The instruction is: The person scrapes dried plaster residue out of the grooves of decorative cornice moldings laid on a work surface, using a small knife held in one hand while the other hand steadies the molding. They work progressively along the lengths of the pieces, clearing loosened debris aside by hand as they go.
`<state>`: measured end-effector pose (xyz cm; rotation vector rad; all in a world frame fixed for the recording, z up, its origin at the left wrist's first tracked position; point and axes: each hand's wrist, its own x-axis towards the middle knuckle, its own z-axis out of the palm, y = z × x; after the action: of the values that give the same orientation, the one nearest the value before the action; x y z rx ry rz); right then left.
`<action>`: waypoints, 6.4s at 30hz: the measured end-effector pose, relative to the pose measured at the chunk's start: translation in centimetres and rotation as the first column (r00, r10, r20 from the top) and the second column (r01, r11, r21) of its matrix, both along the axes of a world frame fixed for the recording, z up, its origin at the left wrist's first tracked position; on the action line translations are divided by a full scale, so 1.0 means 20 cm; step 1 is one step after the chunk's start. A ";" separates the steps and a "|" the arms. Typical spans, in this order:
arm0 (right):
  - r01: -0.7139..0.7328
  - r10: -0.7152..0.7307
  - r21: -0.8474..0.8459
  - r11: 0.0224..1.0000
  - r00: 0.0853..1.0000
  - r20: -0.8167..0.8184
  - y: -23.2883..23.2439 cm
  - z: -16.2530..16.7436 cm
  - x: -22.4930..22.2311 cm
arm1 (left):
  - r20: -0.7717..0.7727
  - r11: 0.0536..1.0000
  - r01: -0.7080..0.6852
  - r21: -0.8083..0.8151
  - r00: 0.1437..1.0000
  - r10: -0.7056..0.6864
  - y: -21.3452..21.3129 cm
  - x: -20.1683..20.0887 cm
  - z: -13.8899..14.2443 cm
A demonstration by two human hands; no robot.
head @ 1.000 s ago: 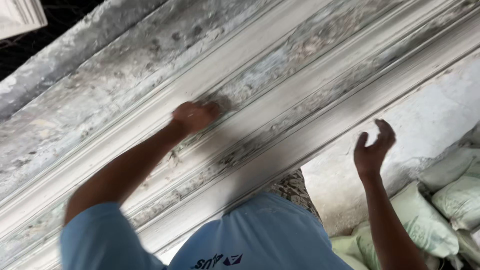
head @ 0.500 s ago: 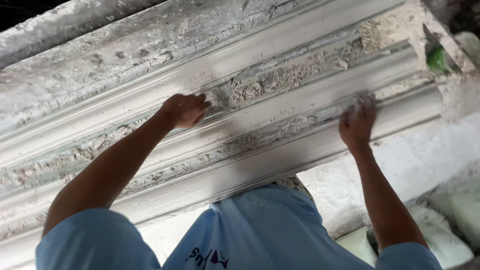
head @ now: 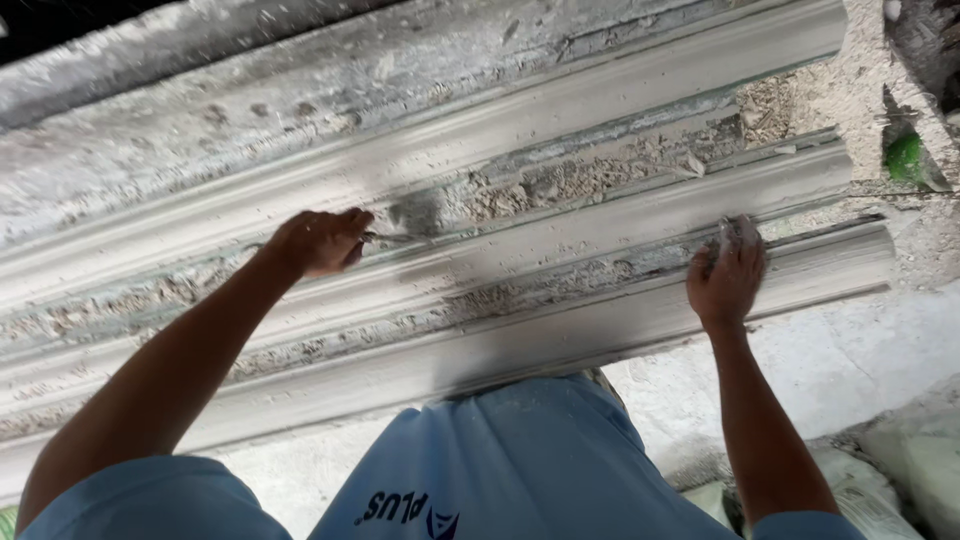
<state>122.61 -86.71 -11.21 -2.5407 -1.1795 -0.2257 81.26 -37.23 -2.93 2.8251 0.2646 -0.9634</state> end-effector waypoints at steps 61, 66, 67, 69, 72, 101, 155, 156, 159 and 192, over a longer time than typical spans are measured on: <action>0.121 -0.126 -0.079 0.989 0.991 -0.055 0.10 0.08 -0.06 | -0.140 0.960 0.248 -0.129 0.954 -0.265 -0.03 0.34 0.04; 0.099 -0.099 -0.076 0.992 0.995 -0.002 0.11 0.04 -0.03 | -0.105 0.942 0.315 -0.117 0.939 -0.328 -0.08 0.56 0.00; 0.087 -0.088 -0.056 0.995 0.996 -0.016 0.11 0.04 -0.02 | -0.050 0.954 0.223 -0.201 0.970 -0.237 -0.15 0.70 -0.04; 0.079 -0.080 -0.044 0.996 0.997 -0.010 0.11 0.05 -0.02 | 0.055 0.935 0.043 -0.351 0.998 -0.025 -0.28 1.01 -0.11; 0.100 -0.099 -0.053 0.994 0.995 0.007 0.11 0.07 -0.03 | 0.356 0.918 0.397 -0.013 0.859 -0.367 -0.42 1.24 -0.15; 0.196 -0.225 -0.192 0.962 0.963 -0.147 0.10 0.15 0.10 | 0.676 0.914 0.402 0.050 0.660 -0.327 -1.20 2.78 0.09; 0.011 -0.002 -0.067 0.998 0.991 0.136 -0.05 0.10 -0.06 | 0.334 0.280 -0.329 -0.902 -0.119 0.935 -1.43 0.37 0.02; -0.025 0.039 -0.059 0.998 0.970 0.241 -0.03 0.11 -0.11 | 0.370 0.252 -0.430 -0.867 -0.216 0.904 -1.54 0.12 -0.01; -0.417 0.374 0.204 0.886 0.902 0.217 0.14 0.12 -0.36 | 0.389 0.052 -0.572 -0.818 -0.486 0.782 -1.86 -0.57 -0.06; -0.921 0.524 0.343 0.188 -0.201 -0.828 1.88 0.26 -5.22 | 0.024 -0.465 -0.050 -0.884 -0.998 0.061 -1.57 -3.71 -0.19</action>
<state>18.25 -49.09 -6.02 -1.0125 -2.0563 1.6236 7.00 -68.72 -6.71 0.3152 2.0131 1.4043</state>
